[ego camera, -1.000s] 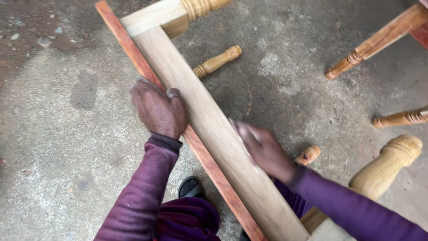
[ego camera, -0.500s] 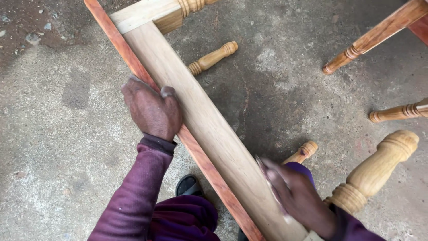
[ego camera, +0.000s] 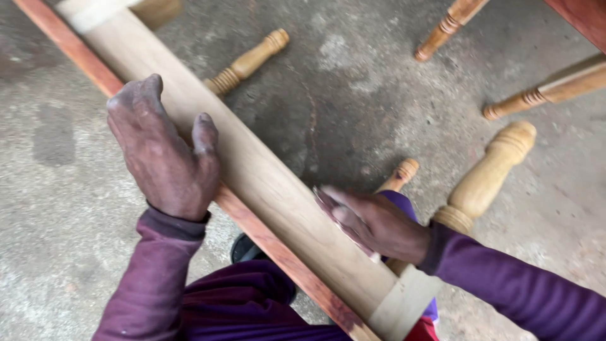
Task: Manually sanding the wooden surfaces and legs of a small table using sandpaper to smooth the finish.
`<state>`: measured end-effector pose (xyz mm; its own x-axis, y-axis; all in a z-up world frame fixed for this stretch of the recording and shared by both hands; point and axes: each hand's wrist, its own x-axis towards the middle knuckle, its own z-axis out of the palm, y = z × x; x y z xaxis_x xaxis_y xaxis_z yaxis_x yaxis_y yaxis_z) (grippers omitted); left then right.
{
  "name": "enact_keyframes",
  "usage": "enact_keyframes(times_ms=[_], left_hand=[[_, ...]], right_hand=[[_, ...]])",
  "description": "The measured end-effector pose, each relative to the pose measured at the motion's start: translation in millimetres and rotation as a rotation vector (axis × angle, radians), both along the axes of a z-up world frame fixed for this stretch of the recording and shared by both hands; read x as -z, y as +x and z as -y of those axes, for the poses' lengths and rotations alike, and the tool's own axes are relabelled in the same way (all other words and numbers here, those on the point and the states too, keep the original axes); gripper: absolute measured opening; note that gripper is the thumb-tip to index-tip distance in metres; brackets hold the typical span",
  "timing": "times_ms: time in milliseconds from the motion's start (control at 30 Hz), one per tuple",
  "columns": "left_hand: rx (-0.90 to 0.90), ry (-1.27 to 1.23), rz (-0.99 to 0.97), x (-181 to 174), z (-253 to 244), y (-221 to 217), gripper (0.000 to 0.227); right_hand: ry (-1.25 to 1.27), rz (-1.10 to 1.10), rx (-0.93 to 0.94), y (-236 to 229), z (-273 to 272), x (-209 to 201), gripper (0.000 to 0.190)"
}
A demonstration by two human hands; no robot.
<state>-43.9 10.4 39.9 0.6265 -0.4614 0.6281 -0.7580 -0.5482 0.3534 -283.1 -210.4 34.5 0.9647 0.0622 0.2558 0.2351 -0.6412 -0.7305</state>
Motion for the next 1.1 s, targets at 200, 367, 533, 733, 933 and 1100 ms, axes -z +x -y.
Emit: enact_keyframes(times_ms=[200,367,533,733,933,1100], left_hand=[[0.012,0.140,-0.062,10,17,4,0.040],[-0.004,0.182,-0.005,22,10,10,0.028],[0.013,0.169,0.016,21,7,6,0.027],[0.039,0.121,0.015,26,11,14,0.023],[0.027,0.150,0.058,31,9,14,0.024],[-0.008,0.219,0.065,36,11,14,0.029]], right_hand=[[0.007,-0.676,-0.001,-32,18,16,0.055],[0.117,-0.513,0.115,-36,10,11,0.047],[0.421,-1.004,0.502,-42,0,17,0.044],[0.583,-0.537,0.436,-31,-20,44,0.044],[0.699,-0.335,0.361,-25,-33,4,0.037],[0.762,-0.503,0.448,-53,-36,4,0.034]])
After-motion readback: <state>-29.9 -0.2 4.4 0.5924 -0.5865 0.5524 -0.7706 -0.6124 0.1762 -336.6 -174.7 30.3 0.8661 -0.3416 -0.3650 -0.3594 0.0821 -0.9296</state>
